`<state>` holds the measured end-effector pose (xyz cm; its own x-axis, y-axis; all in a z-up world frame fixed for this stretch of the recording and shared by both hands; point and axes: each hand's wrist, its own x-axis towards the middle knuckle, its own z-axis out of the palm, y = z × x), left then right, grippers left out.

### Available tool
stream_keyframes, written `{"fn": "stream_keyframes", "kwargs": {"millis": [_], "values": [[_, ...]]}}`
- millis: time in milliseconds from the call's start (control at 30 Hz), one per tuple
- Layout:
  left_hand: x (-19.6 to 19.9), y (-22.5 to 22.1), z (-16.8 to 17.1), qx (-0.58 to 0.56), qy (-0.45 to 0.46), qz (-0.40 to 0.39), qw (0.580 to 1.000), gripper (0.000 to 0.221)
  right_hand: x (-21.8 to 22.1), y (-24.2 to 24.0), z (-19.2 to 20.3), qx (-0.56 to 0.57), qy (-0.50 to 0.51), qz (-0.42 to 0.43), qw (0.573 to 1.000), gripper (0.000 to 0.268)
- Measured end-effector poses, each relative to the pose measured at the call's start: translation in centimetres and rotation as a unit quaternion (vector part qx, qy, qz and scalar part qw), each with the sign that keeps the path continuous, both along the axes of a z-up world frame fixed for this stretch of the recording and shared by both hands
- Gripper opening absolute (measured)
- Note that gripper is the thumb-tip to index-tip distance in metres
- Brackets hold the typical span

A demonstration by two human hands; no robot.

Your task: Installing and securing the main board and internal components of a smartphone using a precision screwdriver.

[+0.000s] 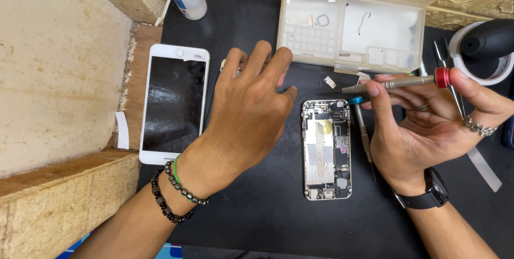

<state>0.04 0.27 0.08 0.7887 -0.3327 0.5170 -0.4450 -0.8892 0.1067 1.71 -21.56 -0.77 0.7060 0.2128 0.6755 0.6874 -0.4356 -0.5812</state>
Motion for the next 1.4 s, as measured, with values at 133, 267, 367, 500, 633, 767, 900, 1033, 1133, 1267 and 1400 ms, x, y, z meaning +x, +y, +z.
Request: {"fn": "stream_keyframes", "kwargs": {"millis": [133,267,367,500,633,767,900,1033,1133,1267,1400], "values": [[0.0,0.1,0.1,0.005,0.005,0.002,1.0,0.034,0.0,0.0,-0.1,0.003,0.001,-0.008,1.0,0.07],[0.0,0.1,0.1,0.005,0.009,0.001,1.0,0.033,0.1,0.0,-0.1,-0.001,-0.007,-0.01,1.0,0.07],[0.0,0.2,0.1,0.003,0.01,0.0,1.0,0.032,0.1,0.0,-0.2,0.0,-0.006,-0.01,1.0,0.071],[0.0,0.3,0.1,-0.002,0.009,-0.004,1.0,0.03,0.0,-0.2,-0.2,-0.008,-0.003,-0.022,1.0,0.071],[0.0,0.2,0.1,-0.003,0.007,-0.002,1.0,0.031,0.1,0.4,0.2,0.009,-0.005,0.006,1.0,0.069],[0.0,0.1,0.1,-0.006,0.002,0.002,1.0,0.031,-0.1,0.3,0.2,0.004,-0.004,-0.008,1.0,0.072],[0.0,0.1,0.1,0.0,0.001,0.003,1.0,0.03,-0.2,0.3,0.4,0.0,-0.001,-0.013,1.0,0.074],[0.0,0.1,0.1,0.011,0.005,0.001,1.0,0.028,-0.3,0.9,0.6,0.028,0.005,-0.024,0.999,0.075],[0.0,0.0,0.0,0.017,-0.001,0.002,1.0,0.029,-0.3,0.9,1.1,0.013,0.0,-0.012,1.0,0.071],[-0.1,-0.1,0.2,0.018,0.003,-0.002,1.0,0.028,-0.5,0.4,2.4,-0.033,0.002,-0.021,0.999,0.053],[-0.1,-0.1,0.0,0.004,-0.001,-0.004,1.0,0.027,-1.0,-0.3,3.3,-0.058,0.038,-0.017,0.997,0.022]]}}
